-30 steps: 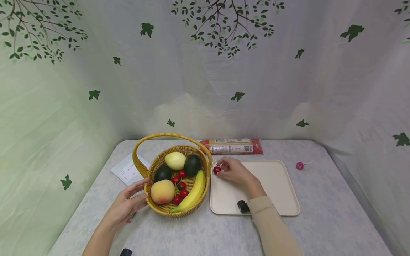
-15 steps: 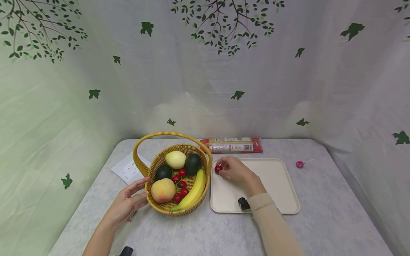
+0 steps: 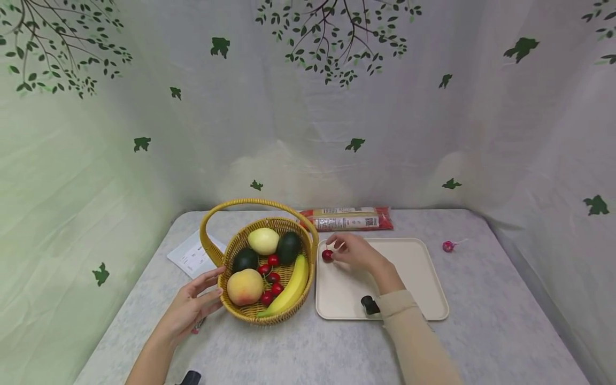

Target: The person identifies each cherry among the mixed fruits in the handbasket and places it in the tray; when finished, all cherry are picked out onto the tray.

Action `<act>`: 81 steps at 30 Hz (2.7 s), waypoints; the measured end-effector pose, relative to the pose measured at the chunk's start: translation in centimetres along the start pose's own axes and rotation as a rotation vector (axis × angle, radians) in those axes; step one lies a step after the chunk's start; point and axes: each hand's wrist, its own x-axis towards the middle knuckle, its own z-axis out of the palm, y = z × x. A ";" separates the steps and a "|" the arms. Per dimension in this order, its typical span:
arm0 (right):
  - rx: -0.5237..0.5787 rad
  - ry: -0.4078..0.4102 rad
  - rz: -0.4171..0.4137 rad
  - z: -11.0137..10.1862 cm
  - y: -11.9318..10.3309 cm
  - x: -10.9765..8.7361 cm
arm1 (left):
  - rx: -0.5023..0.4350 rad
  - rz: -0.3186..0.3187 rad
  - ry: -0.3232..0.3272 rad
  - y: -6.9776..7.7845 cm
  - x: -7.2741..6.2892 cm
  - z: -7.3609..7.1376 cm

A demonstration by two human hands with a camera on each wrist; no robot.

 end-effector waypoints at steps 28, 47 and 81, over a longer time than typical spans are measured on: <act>0.026 -0.353 -0.148 -0.4 -12.3 -3.5 | -0.023 0.024 -0.009 -0.4 0.0 -0.2; -0.207 -0.544 -0.247 6.1 -15.7 1.2 | -0.014 0.021 -0.007 -0.4 -0.2 -0.1; -0.331 -0.607 -0.176 9.4 -15.5 3.8 | -0.037 0.014 -0.007 -0.2 -0.2 0.0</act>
